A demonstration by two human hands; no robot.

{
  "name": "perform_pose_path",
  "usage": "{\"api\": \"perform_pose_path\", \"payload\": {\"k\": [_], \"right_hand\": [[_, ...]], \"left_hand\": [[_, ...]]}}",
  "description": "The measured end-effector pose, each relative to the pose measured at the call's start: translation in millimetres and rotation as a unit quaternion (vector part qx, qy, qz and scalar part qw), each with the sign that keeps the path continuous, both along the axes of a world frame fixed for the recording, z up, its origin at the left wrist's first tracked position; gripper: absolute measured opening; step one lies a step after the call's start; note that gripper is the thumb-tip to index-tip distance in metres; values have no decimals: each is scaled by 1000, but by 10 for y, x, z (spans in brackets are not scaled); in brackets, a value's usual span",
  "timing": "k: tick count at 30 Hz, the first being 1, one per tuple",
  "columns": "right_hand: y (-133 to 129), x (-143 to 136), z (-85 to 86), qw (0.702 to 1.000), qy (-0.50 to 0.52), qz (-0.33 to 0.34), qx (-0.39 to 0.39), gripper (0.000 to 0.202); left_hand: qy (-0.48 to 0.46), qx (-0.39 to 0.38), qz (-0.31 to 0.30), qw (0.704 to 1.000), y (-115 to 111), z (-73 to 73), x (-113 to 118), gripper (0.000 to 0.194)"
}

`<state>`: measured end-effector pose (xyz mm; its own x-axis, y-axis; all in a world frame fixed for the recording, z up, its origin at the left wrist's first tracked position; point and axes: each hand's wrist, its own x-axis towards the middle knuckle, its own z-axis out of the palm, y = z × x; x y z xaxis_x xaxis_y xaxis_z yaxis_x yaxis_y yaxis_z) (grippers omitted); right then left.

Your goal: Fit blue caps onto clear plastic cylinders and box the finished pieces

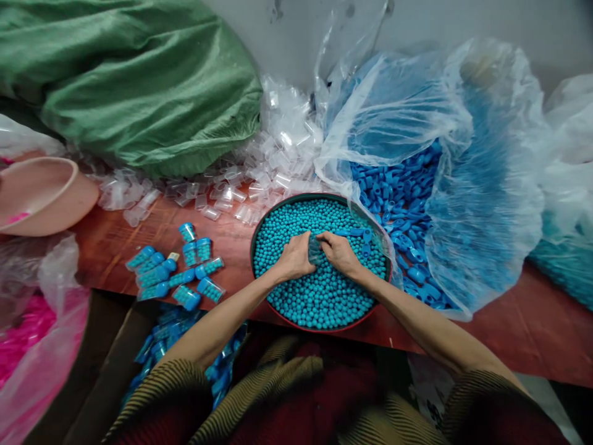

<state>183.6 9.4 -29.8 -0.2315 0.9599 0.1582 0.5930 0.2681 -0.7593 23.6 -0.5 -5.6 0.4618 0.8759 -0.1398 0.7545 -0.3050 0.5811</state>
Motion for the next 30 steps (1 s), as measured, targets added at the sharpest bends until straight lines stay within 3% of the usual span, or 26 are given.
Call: {"api": "perform_pose_path", "payload": {"k": [2,4,6,8,10,12,14,18,23,30], "right_hand": [[-36,26,8,999,-22,2,25,25],[-151,58,53,996,-59,-10,72,24],[-356,63,126,985,-114,17,128,22],[-600,15,199,959,-177,144,168,26],[-794,-84,236,905,-224,308,188,37],[-861,-200,223,867,-250,382,199,42],[-790,-282,173,853,-266,399,205,35],[-459,-268,65,865,-284,361,201,21],[-201,-108,15,902,-293,262,178,23],[220,74,-38,977,-141,95,131,30]], "left_hand": [[2,26,22,999,-45,-6,44,53],[-12,59,49,997,-87,9,23,53],[-23,88,68,994,-99,55,-84,58],[-10,111,84,990,-70,114,-248,60],[33,123,105,986,-9,152,-412,61],[84,121,115,982,58,150,-524,61],[119,120,105,980,109,119,-571,60],[156,108,87,978,152,85,-561,59],[177,32,51,982,136,157,-538,55],[192,-26,42,980,131,224,-453,58]]}}
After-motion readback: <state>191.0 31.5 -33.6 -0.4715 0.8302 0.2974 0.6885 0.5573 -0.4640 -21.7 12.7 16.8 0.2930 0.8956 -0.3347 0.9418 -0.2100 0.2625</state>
